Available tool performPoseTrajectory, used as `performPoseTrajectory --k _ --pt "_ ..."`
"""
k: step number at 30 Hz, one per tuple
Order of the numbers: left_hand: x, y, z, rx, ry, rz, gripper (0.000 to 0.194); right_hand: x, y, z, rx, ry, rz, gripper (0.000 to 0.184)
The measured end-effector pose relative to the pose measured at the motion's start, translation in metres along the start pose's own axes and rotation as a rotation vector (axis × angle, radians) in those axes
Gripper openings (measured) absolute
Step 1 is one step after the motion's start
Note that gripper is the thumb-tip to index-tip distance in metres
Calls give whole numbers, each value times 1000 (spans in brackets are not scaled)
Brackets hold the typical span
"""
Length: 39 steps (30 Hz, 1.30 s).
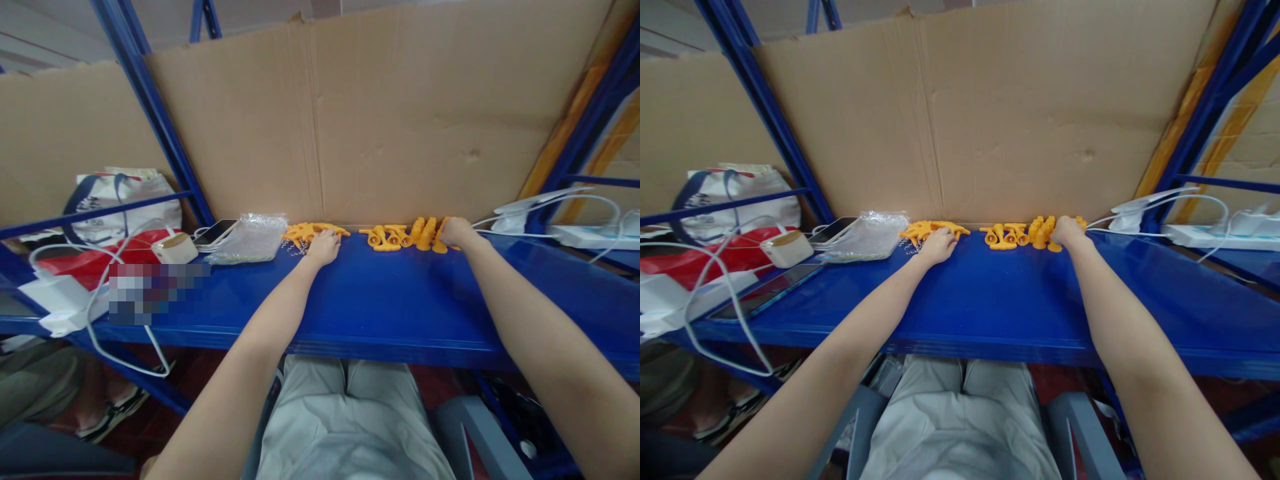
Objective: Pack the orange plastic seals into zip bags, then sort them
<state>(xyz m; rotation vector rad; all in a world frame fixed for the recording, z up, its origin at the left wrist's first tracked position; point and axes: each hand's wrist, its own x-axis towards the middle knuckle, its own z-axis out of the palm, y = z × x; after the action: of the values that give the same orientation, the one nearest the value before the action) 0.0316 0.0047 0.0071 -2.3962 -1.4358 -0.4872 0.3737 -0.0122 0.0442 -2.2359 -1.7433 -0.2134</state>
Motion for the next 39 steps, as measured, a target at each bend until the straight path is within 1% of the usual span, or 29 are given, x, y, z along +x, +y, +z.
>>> performPoseTrajectory --k 2,3,6,8,9,10,12,13,17,19,20,22,24,27,29,31,34,37,39 --pt "0 0 1 1 -6 -4 31 -10 -8 -8 -80 -88 51 31" --pt "0 1 1 5 -8 -6 32 -15 -12 -13 -99 -106 67 34" --pt "-1 2 0 26 -26 -10 32 -30 -25 -25 -114 -75 103 40" --pt "-1 3 -1 36 -48 -21 32 -36 -34 -28 -130 5 86 40" --pt "-1 4 -1 36 -58 -28 33 -39 -39 -28 -132 58 44 39" --pt "-1 4 -1 34 -67 -34 33 -41 -45 -26 -126 116 -31 38" --pt "-1 5 0 31 -82 -43 34 -45 -57 -18 -108 202 -221 37" --pt "-1 5 1 32 -91 -46 35 -48 -64 -12 -104 211 -318 36" --pt "-1 3 6 31 -128 -63 42 -58 -88 18 -91 133 -609 40" --pt "0 2 9 13 -140 -65 47 -61 -96 32 -74 111 -712 45" --pt "0 2 9 2 -144 -66 49 -62 -98 38 -66 105 -731 47" --pt "0 1 10 -18 -146 -69 51 -61 -100 46 -47 92 -723 52" --pt "0 2 10 -25 -145 -78 51 -59 -100 51 -25 64 -686 56" --pt "0 3 8 -11 -149 -86 48 -56 -101 51 -10 -4 -640 57" --pt "0 4 7 -1 -157 -85 46 -56 -102 49 -17 -29 -628 53" --pt "-1 4 7 3 -158 -80 45 -58 -104 47 -31 -8 -629 47" --pt "-1 3 8 6 -144 -65 43 -63 -106 42 -51 75 -648 41" --pt "-1 2 9 4 -135 -53 41 -69 -110 38 -66 130 -661 41" --pt "-1 2 9 5 -145 -53 41 -72 -113 35 -80 130 -630 44"
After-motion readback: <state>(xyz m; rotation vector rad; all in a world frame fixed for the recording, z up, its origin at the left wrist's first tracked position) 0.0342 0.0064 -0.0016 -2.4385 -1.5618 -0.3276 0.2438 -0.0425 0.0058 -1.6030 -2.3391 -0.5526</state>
